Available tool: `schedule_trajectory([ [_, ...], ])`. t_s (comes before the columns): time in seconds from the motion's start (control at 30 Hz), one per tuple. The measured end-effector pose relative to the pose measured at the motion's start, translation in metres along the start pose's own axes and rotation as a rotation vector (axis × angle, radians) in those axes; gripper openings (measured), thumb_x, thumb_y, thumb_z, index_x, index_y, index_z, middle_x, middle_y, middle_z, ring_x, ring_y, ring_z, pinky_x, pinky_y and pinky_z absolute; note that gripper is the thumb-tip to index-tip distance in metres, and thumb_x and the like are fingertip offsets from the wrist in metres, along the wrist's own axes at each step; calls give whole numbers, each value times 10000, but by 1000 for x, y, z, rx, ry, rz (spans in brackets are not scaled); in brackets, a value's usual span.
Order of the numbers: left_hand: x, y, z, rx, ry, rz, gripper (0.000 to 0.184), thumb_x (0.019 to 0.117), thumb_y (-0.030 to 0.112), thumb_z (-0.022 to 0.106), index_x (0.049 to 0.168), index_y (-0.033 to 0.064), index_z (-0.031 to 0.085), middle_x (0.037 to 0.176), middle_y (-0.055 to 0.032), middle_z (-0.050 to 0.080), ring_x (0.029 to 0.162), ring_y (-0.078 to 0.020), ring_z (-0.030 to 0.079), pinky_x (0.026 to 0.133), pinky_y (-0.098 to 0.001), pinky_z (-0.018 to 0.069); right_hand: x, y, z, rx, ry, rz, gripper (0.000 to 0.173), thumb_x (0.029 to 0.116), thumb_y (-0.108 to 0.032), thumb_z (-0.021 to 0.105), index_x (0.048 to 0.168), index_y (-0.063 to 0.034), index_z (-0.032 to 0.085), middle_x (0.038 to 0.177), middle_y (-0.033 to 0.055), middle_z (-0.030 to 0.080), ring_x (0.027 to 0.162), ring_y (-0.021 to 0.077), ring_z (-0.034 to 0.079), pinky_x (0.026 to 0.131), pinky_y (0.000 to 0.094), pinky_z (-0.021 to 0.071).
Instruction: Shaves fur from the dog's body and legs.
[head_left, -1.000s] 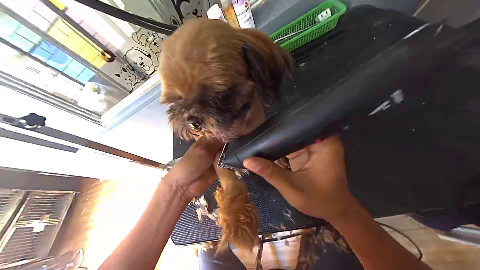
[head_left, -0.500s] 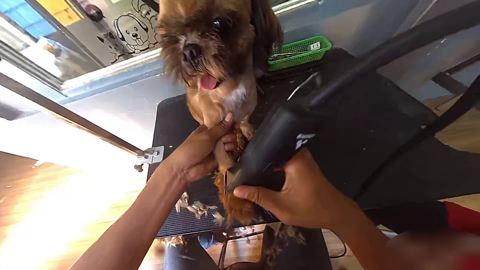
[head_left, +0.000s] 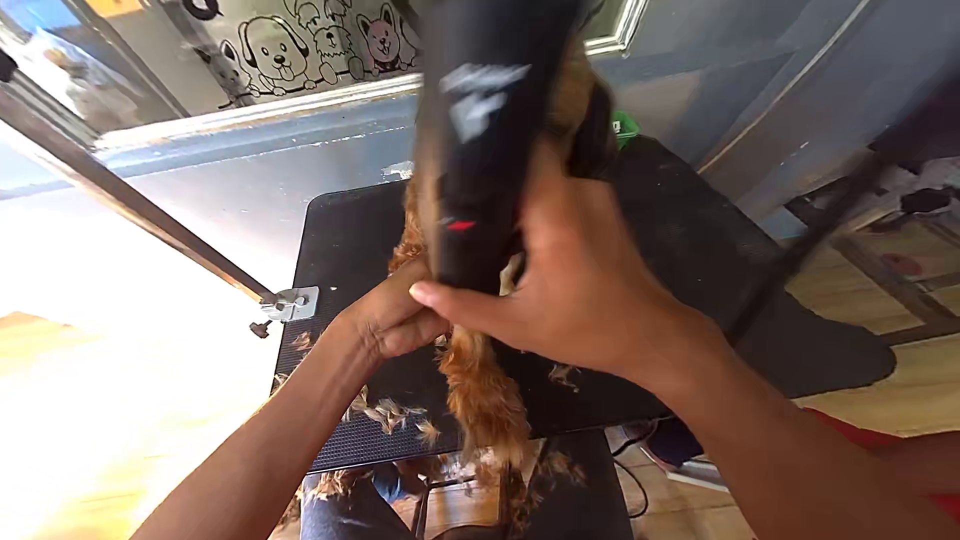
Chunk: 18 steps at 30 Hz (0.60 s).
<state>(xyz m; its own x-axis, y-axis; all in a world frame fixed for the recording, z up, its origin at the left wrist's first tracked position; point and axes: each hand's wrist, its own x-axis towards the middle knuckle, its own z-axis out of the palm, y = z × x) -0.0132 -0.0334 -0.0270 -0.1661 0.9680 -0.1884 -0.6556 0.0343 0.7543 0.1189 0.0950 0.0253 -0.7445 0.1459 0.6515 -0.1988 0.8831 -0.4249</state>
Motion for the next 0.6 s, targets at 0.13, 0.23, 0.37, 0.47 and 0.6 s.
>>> schedule_trajectory([
  [0.13,22,-25,-69,-139,-307,26,232,1043,107,504,980,164,720,924,-38,738,856,-108,717,780,-281,593,7,-1,18,-126,-215,-121,664,821,-495,774,1264,-51,556,907,47,653,797,177,669,651,347,560],
  [0.23,43,-49,-101,-215,-428,44,148,1025,128,568,1026,168,710,968,-37,735,910,-128,712,826,-313,585,-9,1,19,-106,-317,-41,659,828,-532,749,1266,-79,556,879,9,649,787,143,668,632,326,554],
  [0.37,44,-44,-69,-206,-280,-45,204,1037,155,517,976,151,712,877,-22,716,828,-106,699,763,-286,585,-50,0,16,-70,-355,47,635,835,-565,721,1263,-119,576,881,-27,652,810,107,668,658,321,577],
  [0.47,47,-19,-4,25,-66,-141,345,1059,159,343,831,125,599,671,39,565,614,-41,570,589,-184,508,-92,-3,20,65,-361,58,563,872,-548,701,1219,-113,620,882,-26,662,820,77,662,683,290,579],
  [0.6,37,-5,-2,55,-20,-129,265,1070,197,471,855,148,618,679,54,531,619,-40,539,618,-192,492,-144,8,11,657,-342,206,526,894,-432,786,1231,-65,618,1056,30,713,1007,89,694,881,304,611],
])
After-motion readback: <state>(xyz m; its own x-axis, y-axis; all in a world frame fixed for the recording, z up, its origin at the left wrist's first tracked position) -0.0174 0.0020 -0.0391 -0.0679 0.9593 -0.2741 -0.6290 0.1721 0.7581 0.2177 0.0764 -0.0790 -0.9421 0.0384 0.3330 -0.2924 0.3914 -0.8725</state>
